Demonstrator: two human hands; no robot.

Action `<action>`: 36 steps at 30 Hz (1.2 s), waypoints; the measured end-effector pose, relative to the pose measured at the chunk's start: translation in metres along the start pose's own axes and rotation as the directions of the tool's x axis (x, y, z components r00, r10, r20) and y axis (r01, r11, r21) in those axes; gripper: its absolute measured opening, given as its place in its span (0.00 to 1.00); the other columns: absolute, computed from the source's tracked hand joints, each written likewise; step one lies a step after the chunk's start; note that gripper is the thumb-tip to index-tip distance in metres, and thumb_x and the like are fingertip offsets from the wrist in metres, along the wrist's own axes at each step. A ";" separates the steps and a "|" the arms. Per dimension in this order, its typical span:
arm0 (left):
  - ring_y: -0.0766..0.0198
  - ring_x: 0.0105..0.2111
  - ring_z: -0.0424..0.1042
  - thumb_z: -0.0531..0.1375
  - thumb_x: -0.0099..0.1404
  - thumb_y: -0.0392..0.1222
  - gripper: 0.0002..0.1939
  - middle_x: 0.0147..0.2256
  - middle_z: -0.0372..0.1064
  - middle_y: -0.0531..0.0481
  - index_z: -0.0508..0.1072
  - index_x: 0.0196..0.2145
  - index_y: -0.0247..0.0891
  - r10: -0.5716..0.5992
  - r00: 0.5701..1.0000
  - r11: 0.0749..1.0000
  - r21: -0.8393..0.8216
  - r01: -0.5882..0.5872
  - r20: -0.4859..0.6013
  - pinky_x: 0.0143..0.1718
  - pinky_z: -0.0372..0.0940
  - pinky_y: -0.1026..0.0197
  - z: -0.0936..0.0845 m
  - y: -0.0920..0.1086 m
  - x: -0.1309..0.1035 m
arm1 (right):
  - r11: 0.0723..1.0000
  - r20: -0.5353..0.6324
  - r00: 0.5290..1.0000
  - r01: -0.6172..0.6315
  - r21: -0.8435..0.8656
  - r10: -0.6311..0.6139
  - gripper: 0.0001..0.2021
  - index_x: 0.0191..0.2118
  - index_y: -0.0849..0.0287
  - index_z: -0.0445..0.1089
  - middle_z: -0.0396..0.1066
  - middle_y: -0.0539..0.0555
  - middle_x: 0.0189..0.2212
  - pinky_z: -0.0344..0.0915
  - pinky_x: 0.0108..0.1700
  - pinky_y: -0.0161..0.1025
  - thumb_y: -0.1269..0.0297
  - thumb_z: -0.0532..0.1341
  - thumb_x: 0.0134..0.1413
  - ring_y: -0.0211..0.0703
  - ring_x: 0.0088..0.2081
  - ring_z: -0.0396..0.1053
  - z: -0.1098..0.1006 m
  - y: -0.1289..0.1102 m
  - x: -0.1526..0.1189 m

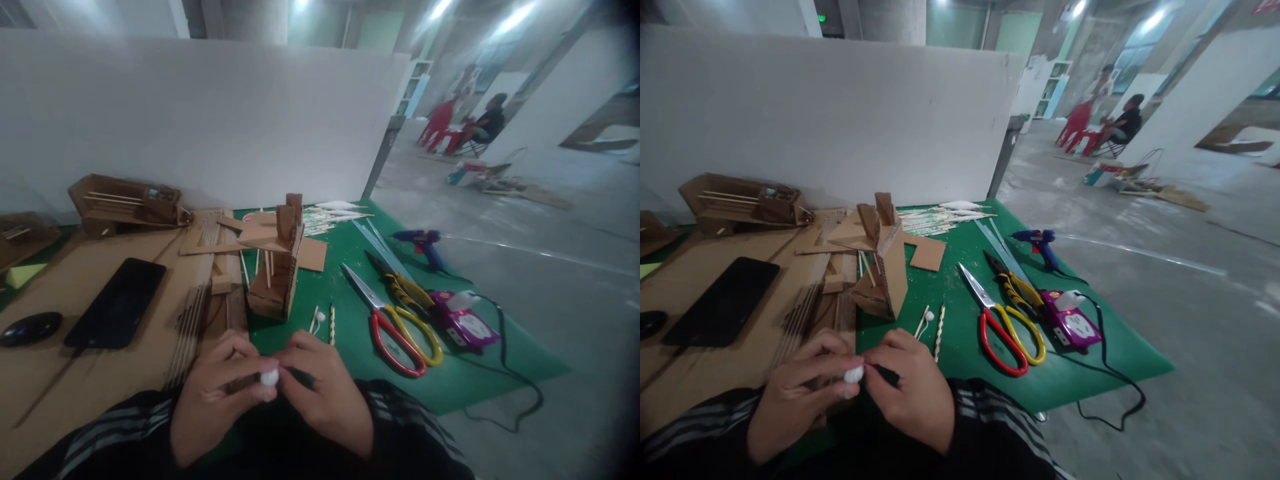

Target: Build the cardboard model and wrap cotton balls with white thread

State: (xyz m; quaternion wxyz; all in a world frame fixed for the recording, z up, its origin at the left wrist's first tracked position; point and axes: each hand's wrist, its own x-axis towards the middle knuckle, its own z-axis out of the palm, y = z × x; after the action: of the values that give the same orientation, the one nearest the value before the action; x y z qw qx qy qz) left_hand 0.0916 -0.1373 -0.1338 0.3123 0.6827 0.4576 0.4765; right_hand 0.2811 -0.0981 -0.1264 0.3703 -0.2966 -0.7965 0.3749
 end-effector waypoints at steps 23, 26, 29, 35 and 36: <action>0.61 0.35 0.79 0.69 0.56 0.35 0.08 0.34 0.82 0.51 0.83 0.33 0.48 -0.072 0.995 0.996 0.045 0.076 -0.075 0.40 0.73 0.64 0.001 -0.004 -0.001 | 0.997 0.014 1.000 0.022 -0.069 -0.021 0.09 0.33 0.58 0.74 0.69 0.53 0.29 0.63 0.35 0.35 0.72 0.57 0.61 0.41 0.34 0.65 0.008 0.002 -0.007; 0.61 0.37 0.79 0.68 0.57 0.34 0.09 0.36 0.81 0.51 0.83 0.34 0.48 -0.068 0.997 0.997 0.039 0.070 -0.037 0.40 0.73 0.65 0.001 -0.003 -0.002 | 0.997 0.025 0.999 0.029 -0.075 -0.027 0.09 0.32 0.58 0.74 0.67 0.52 0.28 0.62 0.34 0.35 0.72 0.57 0.60 0.41 0.34 0.64 0.008 0.003 -0.006; 0.61 0.40 0.78 0.65 0.61 0.33 0.13 0.38 0.80 0.50 0.82 0.40 0.49 -0.026 1.000 0.997 0.066 0.025 0.013 0.44 0.72 0.63 0.000 -0.003 -0.002 | 0.995 0.029 0.999 0.029 -0.097 -0.027 0.09 0.31 0.59 0.72 0.66 0.52 0.28 0.61 0.34 0.35 0.73 0.57 0.59 0.41 0.33 0.64 0.008 0.004 -0.006; 0.59 0.41 0.78 0.65 0.61 0.37 0.09 0.39 0.80 0.49 0.81 0.39 0.46 -0.145 0.988 0.988 0.051 0.147 -0.054 0.45 0.71 0.62 0.003 -0.001 -0.003 | 0.991 0.031 0.999 0.028 -0.133 -0.024 0.08 0.32 0.60 0.73 0.66 0.52 0.27 0.61 0.34 0.36 0.73 0.57 0.60 0.41 0.33 0.63 0.007 0.004 -0.007; 0.59 0.41 0.78 0.64 0.62 0.39 0.10 0.39 0.80 0.48 0.80 0.41 0.45 -0.221 0.973 0.974 0.028 0.223 -0.071 0.45 0.71 0.62 0.004 -0.001 -0.003 | 0.989 0.036 0.999 0.028 -0.144 -0.023 0.08 0.32 0.60 0.73 0.67 0.52 0.27 0.61 0.34 0.36 0.72 0.57 0.60 0.41 0.33 0.63 0.007 0.004 -0.007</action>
State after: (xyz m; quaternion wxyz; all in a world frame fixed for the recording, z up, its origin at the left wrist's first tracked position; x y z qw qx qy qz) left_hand 0.0941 -0.1398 -0.1375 0.3359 0.6163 0.5496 0.4531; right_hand 0.2798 -0.1039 -0.1353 0.3389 -0.3061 -0.8315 0.3163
